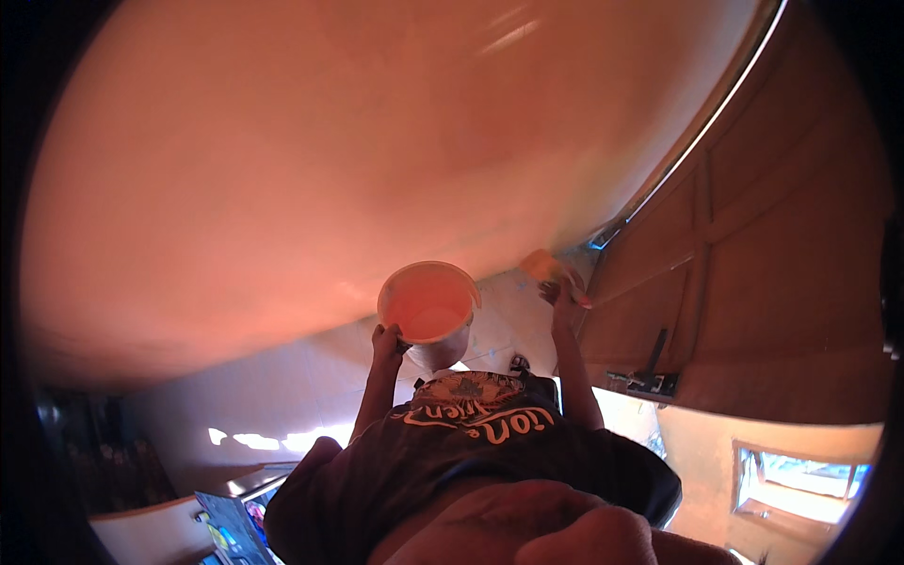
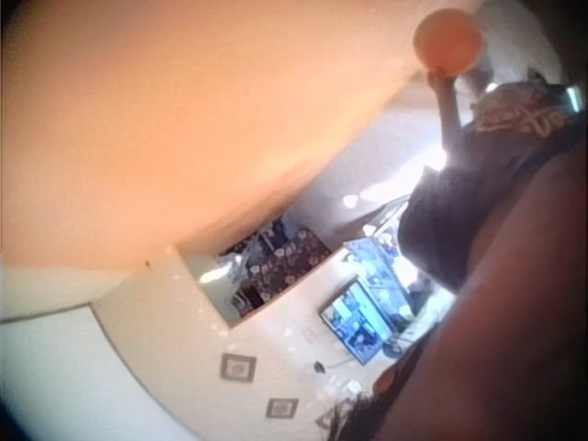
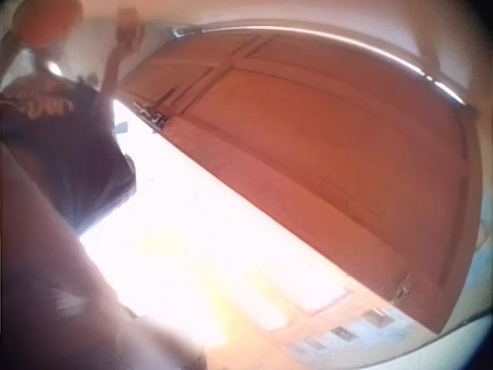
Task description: The person paints the ceiling using a paintbrush and a bucket of paint. They repeatedly dip the brush into the bucket and apply paint to the ceiling surface in a continuous motion.
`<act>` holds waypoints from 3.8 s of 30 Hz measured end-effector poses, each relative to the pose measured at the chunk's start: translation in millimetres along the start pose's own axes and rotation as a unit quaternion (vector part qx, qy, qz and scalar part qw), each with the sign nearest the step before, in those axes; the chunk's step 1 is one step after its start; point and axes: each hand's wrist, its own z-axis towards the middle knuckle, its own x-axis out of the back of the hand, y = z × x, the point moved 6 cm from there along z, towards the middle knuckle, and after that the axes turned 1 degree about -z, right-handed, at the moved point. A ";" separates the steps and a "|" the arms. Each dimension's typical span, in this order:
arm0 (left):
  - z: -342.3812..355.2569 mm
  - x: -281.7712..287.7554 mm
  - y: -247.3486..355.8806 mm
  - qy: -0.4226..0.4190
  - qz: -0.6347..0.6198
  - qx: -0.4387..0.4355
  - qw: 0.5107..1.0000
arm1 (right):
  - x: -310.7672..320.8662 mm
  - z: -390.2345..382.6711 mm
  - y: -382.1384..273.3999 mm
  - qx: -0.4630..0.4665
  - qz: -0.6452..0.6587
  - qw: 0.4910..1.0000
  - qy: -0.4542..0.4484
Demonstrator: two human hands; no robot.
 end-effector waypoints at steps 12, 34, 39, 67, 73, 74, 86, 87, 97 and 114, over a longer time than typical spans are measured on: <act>-61.1 -110.7 -40.3 -0.022 0.049 -0.029 0.998 | 14.2 8.3 -34.9 -0.032 -0.194 0.951 -0.239; -139.2 -187.1 -119.1 -0.060 0.022 -0.004 0.998 | 5.6 18.1 80.4 0.091 -0.597 0.640 -0.475; -129.9 -169.7 -135.6 -0.080 0.109 0.026 0.990 | 15.3 17.1 116.9 0.172 -0.638 0.586 -0.469; -147.4 -87.2 -125.9 0.091 0.071 -0.056 0.992 | -22.5 -37.7 194.7 0.111 -0.568 0.534 -0.616; -162.6 -90.5 -90.6 0.089 0.078 -0.054 0.991 | -82.8 -64.1 92.6 0.114 -0.574 0.522 -0.621; -161.3 -95.3 -92.0 0.089 0.078 -0.055 0.992 | -80.2 -52.9 98.2 0.137 -0.585 0.504 -0.620; -160.1 -104.9 -59.7 0.068 0.200 -0.077 0.975 | -68.4 -21.5 72.7 0.171 -0.605 0.552 -0.548; -160.3 -104.2 -64.1 0.066 0.163 -0.087 0.980 | -72.4 -29.0 59.2 0.163 -0.567 0.572 -0.570; -163.9 -117.9 -34.5 0.039 0.031 -0.044 0.998 | -79.8 -20.0 -26.1 0.210 -0.541 0.649 -0.492; -202.5 -99.3 -35.7 0.107 -0.017 -0.032 0.994 | -68.6 -29.8 -57.1 -0.019 -0.375 0.789 -0.486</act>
